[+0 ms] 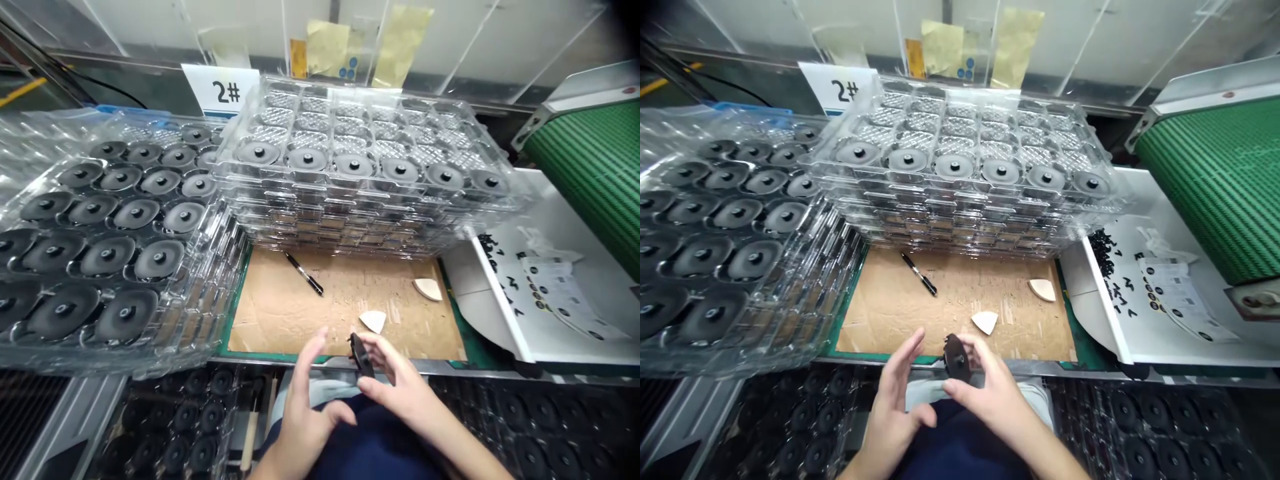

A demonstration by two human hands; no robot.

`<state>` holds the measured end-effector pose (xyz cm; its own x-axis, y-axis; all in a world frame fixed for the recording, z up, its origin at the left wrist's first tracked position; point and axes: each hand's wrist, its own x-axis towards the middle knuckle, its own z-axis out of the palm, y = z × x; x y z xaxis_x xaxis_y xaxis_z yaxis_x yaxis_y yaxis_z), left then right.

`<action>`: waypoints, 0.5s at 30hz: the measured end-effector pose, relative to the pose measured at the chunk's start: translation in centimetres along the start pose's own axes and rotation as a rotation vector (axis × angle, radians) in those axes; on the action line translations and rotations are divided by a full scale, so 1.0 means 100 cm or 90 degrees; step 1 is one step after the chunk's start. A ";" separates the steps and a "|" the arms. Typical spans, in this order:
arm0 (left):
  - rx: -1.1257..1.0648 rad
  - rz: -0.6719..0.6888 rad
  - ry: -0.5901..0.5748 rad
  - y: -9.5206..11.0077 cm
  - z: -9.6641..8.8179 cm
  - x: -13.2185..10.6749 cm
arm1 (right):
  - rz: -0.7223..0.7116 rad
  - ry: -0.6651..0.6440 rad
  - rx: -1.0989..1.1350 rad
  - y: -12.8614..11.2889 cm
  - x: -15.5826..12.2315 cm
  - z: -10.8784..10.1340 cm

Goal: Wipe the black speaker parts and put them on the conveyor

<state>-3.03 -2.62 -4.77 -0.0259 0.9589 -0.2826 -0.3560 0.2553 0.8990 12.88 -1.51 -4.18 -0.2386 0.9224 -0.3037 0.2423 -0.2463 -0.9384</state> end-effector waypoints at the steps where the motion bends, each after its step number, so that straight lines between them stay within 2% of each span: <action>1: 0.079 0.025 -0.060 0.001 -0.003 -0.001 | 0.024 -0.033 0.072 0.004 -0.001 0.002; 3: 0.184 0.010 -0.175 0.003 -0.006 -0.001 | 0.047 -0.090 0.172 0.009 -0.004 0.007; 4: 0.208 -0.006 -0.204 0.004 -0.007 0.000 | 0.053 -0.099 0.196 0.010 -0.005 0.009; 8: 0.242 -0.026 -0.214 0.004 0.000 0.002 | 0.063 -0.071 0.152 0.009 -0.009 0.009; 10: 0.247 -0.048 -0.203 0.001 0.005 0.003 | 0.045 -0.089 0.097 0.010 -0.009 0.000; 12: 0.191 -0.096 -0.151 -0.002 0.009 0.005 | 0.026 -0.097 0.023 0.016 -0.005 -0.014; 13: 0.127 -0.132 -0.116 -0.003 0.011 0.007 | 0.021 -0.062 -0.039 0.020 -0.001 -0.022; 15: -0.049 -0.223 -0.063 -0.003 0.015 0.011 | 0.021 0.081 -0.183 0.034 0.009 -0.038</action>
<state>-1.58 -1.47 -4.90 0.1989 0.8237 -0.5310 -0.3967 0.5631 0.7249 17.09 -0.41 -7.02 -0.1106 0.9495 -0.2936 0.5085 -0.1997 -0.8376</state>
